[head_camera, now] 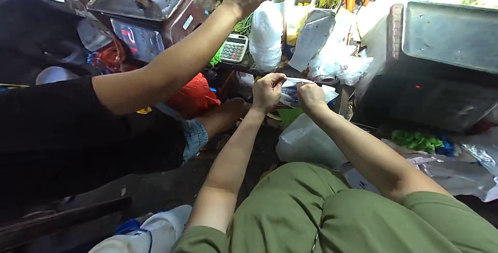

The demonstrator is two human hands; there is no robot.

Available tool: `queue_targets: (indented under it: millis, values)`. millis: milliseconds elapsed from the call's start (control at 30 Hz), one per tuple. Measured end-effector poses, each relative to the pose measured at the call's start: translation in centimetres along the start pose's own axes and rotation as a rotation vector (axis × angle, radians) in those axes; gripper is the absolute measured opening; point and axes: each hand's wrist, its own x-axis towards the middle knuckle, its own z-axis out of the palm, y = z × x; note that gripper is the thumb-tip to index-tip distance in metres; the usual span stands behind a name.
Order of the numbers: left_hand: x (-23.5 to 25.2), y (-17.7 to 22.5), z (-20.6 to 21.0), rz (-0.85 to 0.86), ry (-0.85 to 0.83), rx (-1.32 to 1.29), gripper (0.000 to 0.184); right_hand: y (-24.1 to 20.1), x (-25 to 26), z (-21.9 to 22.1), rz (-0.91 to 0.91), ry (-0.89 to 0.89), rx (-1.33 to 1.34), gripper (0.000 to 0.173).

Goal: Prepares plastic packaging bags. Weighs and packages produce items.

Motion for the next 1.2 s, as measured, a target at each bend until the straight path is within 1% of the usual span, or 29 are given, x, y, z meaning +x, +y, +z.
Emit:
queue_targets:
  millis: [33,167,200,300,333,367,400,433,467,500,533,600,667,733,800,833,867,933,1000,1067,1133,1200]
  values:
    - [0.1,-0.1,0.1,0.000,-0.002,-0.010,0.018,-0.1,0.4,0.4,-0.015,0.027,-0.023,0.022]
    - [0.2,0.1,0.4,0.023,0.002,-0.021,0.017,-0.8,1.5,1.2,-0.051,0.006,-0.136,0.020]
    - [0.3,0.0,0.5,0.029,0.018,-0.003,0.018,-0.7,1.5,1.1,-0.097,0.022,-0.144,0.020]
    - [0.8,-0.7,0.3,-0.004,0.055,0.060,0.023,0.7,0.9,1.0,-0.291,0.153,-0.141,0.016]
    - [0.8,-1.0,0.4,-0.028,0.052,0.046,0.025,1.2,0.6,1.0,-0.339,0.222,-0.131,0.014]
    - [0.3,-1.3,0.7,-0.049,0.027,0.011,0.033,1.9,0.3,1.1,-0.373,0.299,-0.111,0.013]
    - [-0.6,-1.3,1.0,-0.061,-0.012,-0.046,0.056,2.5,0.2,1.1,-0.395,0.371,-0.082,0.012]
    - [-1.9,-1.0,1.5,-0.076,-0.062,-0.111,0.083,3.0,0.1,0.9,-0.403,0.401,-0.045,0.012]
    - [-3.3,-1.0,2.3,-0.074,-0.087,-0.149,0.106,3.3,0.2,0.7,-0.404,0.391,-0.006,0.013]
    - [-4.2,-1.6,3.6,-0.031,-0.078,-0.159,0.119,3.5,0.3,0.5,-0.407,0.367,0.019,0.014]
    - [-5.0,-2.5,4.7,0.006,-0.044,-0.160,0.122,3.7,0.4,0.4,-0.414,0.342,0.023,0.014]
    - [-5.5,-3.4,5.8,0.012,0.005,-0.199,0.121,4.0,0.4,0.4,-0.447,0.318,0.021,0.014]
    - [-5.1,-3.5,5.2,-0.104,-0.018,-0.187,0.115,4.4,0.0,0.3,-0.498,0.348,0.033,0.016]
    - [-4.4,-4.2,4.5,-0.176,-0.078,-0.104,0.097,4.4,-0.8,0.0,-0.559,0.428,0.071,0.018]
    - [-4.0,-5.0,4.1,-0.149,-0.109,-0.022,0.069,4.1,-1.8,-0.7,-0.604,0.522,0.131,0.019]
    - [-3.8,-5.0,4.0,-0.145,-0.105,0.008,0.059,4.0,-2.3,-1.2,-0.625,0.564,0.164,0.020]
    - [-3.7,-5.0,3.8,-0.150,-0.103,0.028,0.053,3.9,-2.7,-1.6,-0.637,0.593,0.198,0.021]
    - [-3.5,-5.2,3.6,-0.126,-0.097,0.029,0.047,3.8,-3.6,-2.4,-0.649,0.639,0.250,0.022]
    - [-3.0,-5.0,2.8,-0.124,-0.161,-0.013,0.047,4.0,-4.7,-3.5,-0.659,0.685,0.309,0.022]
    - [-2.7,-4.7,1.9,-0.123,-0.197,-0.091,0.039,4.4,-5.9,-4.7,-0.659,0.732,0.397,0.020]
    - [-2.4,-6.0,1.7,-0.081,-0.193,-0.214,0.032,4.9,-6.8,-5.6,-0.624,0.774,0.520,0.018]
    - [-2.1,-6.9,1.3,-0.101,-0.236,-0.275,0.031,5.6,-7.3,-5.9,-0.549,0.810,0.615,0.017]
